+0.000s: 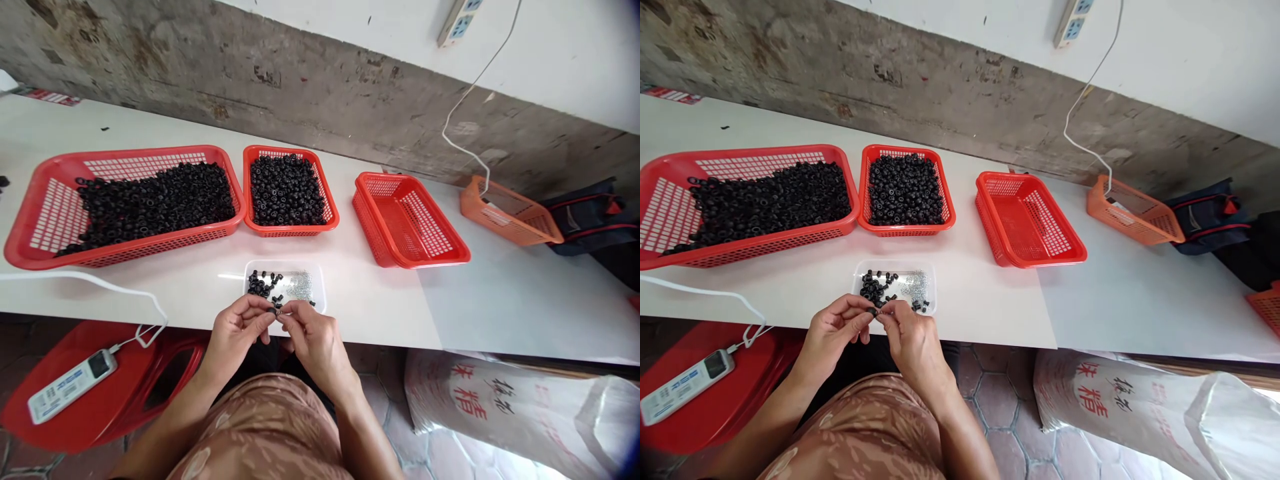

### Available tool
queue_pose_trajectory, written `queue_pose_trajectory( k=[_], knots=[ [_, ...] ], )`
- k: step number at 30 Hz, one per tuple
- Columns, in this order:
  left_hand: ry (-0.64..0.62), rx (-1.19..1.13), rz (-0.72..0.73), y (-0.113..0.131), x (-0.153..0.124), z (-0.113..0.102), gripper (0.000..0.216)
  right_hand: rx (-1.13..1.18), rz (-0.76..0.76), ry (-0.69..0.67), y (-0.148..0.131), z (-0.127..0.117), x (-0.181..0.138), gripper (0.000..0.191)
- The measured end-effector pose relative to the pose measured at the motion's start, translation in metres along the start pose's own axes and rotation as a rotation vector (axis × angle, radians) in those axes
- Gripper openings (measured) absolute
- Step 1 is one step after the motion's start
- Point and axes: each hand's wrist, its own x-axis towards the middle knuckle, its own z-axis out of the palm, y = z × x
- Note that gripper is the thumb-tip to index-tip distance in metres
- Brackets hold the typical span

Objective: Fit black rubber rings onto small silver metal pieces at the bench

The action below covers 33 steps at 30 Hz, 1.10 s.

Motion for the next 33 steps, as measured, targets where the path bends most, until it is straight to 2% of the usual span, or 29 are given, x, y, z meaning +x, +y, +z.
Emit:
queue_pose_trajectory(
  k=[3, 5, 9, 13, 17, 21, 25, 28, 30, 32, 33],
  knots=[
    [0.005, 0.073, 0.026, 0.002, -0.003, -0.001, 0.022, -0.034, -0.048, -0.019, 0.0, -0.001, -0.002, 0.016],
    [-0.027, 0.098, 0.018, 0.002, -0.005, -0.004, 0.022, 0.027, -0.033, -0.063, 0.0, -0.003, -0.004, 0.014],
    [-0.235, -0.011, -0.098, 0.002, -0.005, -0.009, 0.022, 0.25, 0.082, -0.191, 0.003, -0.012, -0.005, 0.016],
    [-0.387, -0.096, -0.179, 0.001, -0.005, -0.012, 0.024, 0.33, 0.119, -0.209, 0.008, -0.017, -0.004, 0.027],
    [-0.457, -0.152, -0.228, -0.002, -0.005, -0.011, 0.031, 0.407, 0.121, -0.252, 0.01, -0.018, -0.004, 0.036],
    [-0.45, -0.163, -0.203, -0.005, -0.006, -0.009, 0.031, 0.403, 0.112, -0.244, 0.012, -0.017, -0.005, 0.035],
    [-0.339, -0.19, -0.159, -0.005, -0.006, -0.008, 0.025, 0.299, 0.059, -0.175, 0.018, -0.016, 0.003, 0.028],
    [-0.26, -0.293, -0.15, -0.005, -0.004, -0.01, 0.023, 0.115, -0.007, -0.031, 0.023, -0.018, 0.027, 0.022],
    [-0.225, -0.376, -0.163, -0.005, -0.002, -0.012, 0.022, -0.216, -0.025, 0.022, 0.026, -0.017, 0.05, 0.023],
    [-0.182, -0.444, -0.186, -0.007, 0.0, -0.013, 0.021, -0.69, 0.006, -0.073, 0.028, -0.013, 0.074, 0.025],
    [-0.159, -0.469, -0.197, -0.008, 0.0, -0.014, 0.02, -0.762, 0.026, -0.101, 0.029, -0.01, 0.084, 0.026]
  ],
)
